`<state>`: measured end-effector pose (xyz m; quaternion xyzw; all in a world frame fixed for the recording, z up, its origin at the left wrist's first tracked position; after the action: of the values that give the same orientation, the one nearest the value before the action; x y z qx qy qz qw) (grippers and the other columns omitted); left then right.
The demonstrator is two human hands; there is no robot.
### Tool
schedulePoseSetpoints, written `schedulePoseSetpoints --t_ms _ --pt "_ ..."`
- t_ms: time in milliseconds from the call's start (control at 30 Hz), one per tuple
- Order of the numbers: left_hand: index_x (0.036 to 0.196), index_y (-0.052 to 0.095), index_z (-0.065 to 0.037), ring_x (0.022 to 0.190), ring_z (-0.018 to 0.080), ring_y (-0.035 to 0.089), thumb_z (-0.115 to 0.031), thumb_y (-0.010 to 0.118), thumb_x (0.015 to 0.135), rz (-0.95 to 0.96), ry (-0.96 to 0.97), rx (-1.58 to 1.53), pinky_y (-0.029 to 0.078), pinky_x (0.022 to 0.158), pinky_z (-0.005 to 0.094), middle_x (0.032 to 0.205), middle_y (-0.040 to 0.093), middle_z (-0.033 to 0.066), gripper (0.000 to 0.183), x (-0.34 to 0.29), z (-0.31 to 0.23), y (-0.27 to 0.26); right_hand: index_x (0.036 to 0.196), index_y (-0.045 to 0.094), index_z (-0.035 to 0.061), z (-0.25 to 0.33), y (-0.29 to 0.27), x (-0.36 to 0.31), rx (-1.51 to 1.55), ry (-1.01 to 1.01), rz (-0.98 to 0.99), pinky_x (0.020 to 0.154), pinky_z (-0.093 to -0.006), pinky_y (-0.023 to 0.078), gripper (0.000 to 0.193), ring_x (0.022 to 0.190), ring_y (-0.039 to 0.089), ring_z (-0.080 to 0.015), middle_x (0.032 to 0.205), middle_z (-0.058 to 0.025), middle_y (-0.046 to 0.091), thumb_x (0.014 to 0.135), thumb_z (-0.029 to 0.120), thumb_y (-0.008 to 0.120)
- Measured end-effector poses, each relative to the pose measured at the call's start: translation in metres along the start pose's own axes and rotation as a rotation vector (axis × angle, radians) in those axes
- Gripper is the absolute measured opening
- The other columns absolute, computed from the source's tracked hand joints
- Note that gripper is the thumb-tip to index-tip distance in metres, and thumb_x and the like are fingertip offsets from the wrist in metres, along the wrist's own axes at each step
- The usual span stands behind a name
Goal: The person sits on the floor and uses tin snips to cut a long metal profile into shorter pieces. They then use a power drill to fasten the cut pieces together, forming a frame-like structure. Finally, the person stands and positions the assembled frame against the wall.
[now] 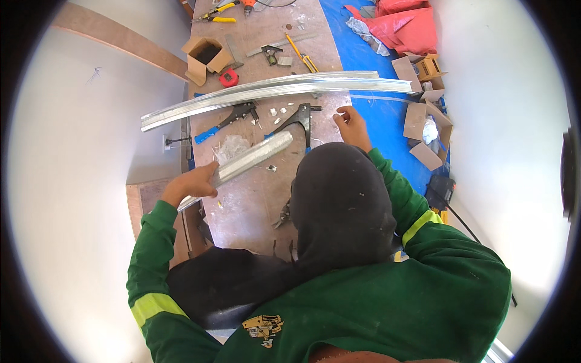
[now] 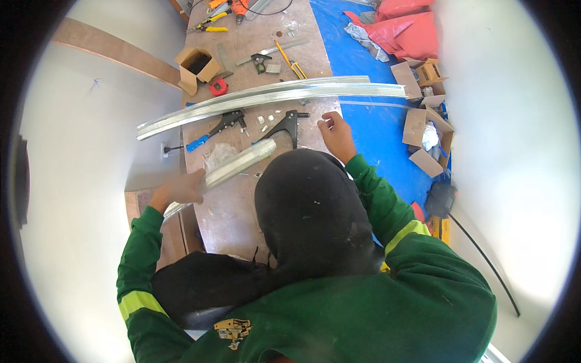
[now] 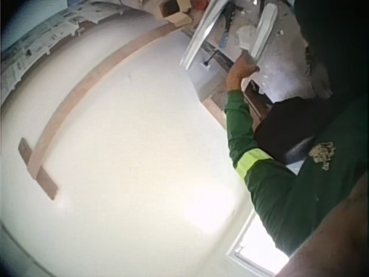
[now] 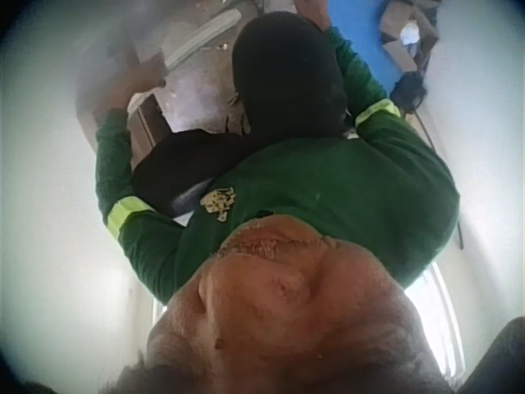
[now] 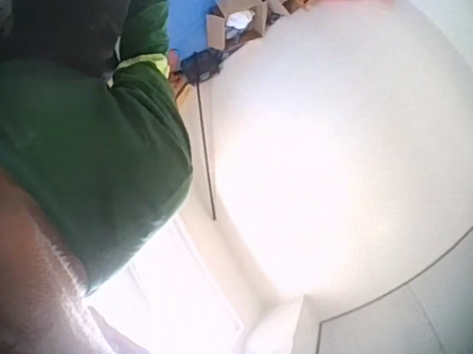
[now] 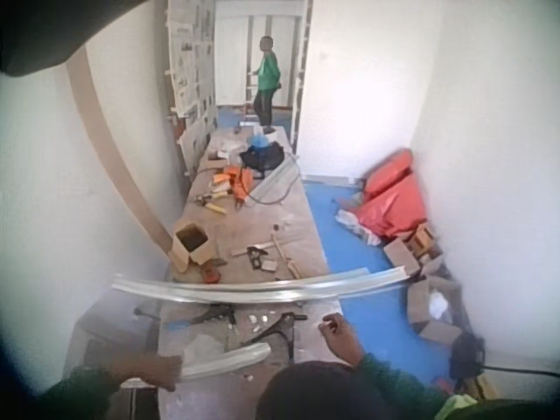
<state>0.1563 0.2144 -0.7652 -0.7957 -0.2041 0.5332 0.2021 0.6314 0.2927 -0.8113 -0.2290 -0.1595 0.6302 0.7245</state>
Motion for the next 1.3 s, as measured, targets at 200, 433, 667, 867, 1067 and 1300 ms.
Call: schedulePoseSetpoints --t_ms 200,433,667,867,1067,1300 --pt "0.141 0.053 -0.003 0.118 0.0460 0.072 -0.022 0.089 0.077 0.257 0.063 0.097 0.056 0.097 0.0525 0.120 0.074 0.0257 0.076 0.026 0.018 0.073 0.122 0.073 0.0017 0.006 0.019 -0.002 -0.070 -0.007 0.115 0.076 -0.0418 0.056 0.030 0.080 0.067 -0.0265 0.087 -0.0139 0.071 0.101 0.022 0.078" --pt "0.145 0.054 -0.003 0.118 0.0435 0.073 -0.021 0.092 0.076 0.293 0.155 0.046 0.057 0.098 0.0521 0.125 0.075 0.0250 0.081 0.051 0.034 0.120 0.128 0.069 0.0009 -0.003 0.064 -0.012 -0.176 0.004 0.114 0.082 -0.0440 0.058 0.046 0.089 0.074 -0.0318 0.096 -0.0183 0.074 0.095 0.029 0.086" --pt "0.157 0.043 0.006 0.132 0.0478 0.066 -0.026 0.088 0.082 0.237 0.191 0.070 0.054 0.109 0.0520 0.140 0.067 0.0334 0.093 0.068 0.007 0.111 0.122 0.070 0.0006 -0.065 0.112 -0.041 -0.385 0.202 0.268 0.084 -0.0478 0.062 0.053 0.090 0.080 -0.0378 0.092 -0.0193 0.079 0.086 0.033 0.092" --pt "0.141 0.049 0.008 0.128 0.0526 0.064 -0.015 0.081 0.085 -0.160 0.269 0.008 0.055 0.107 0.0544 0.138 0.056 0.0354 0.068 0.071 -0.020 0.086 0.106 0.074 0.0015 -0.008 0.066 0.018 -0.185 -0.092 0.053 0.084 -0.0533 0.061 0.021 0.093 0.078 -0.0471 0.093 -0.0246 0.079 0.097 0.021 0.074" --pt "0.138 0.057 0.004 0.116 0.0479 0.069 -0.018 0.079 0.093 -0.319 0.253 0.142 0.058 0.099 0.0544 0.126 0.063 0.0309 0.055 0.068 -0.039 0.060 0.109 0.072 -0.0002 0.042 0.040 0.088 -0.204 -0.185 0.089 0.082 -0.0517 0.061 0.026 0.092 0.078 -0.0466 0.096 -0.0288 0.078 0.096 0.022 0.074" --pt "0.126 0.071 -0.001 0.100 0.0414 0.070 -0.026 0.067 0.108 -0.598 0.428 -0.268 0.056 0.092 0.0520 0.107 0.070 0.0201 0.031 0.086 -0.088 -0.070 0.115 0.069 -0.0007 0.078 0.063 0.168 -0.131 -0.263 0.082 0.086 -0.0520 0.060 0.030 0.095 0.077 -0.0467 0.099 -0.0277 0.078 0.096 0.023 0.073"
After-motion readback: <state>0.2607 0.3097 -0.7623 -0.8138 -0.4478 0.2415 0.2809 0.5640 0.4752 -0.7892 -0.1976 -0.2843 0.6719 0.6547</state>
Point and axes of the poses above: each hand's wrist, its own x-axis towards the middle knuckle, its own y-axis out of the palm, z = x × y, the point moved 9 cm from there along x, towards the middle knuckle
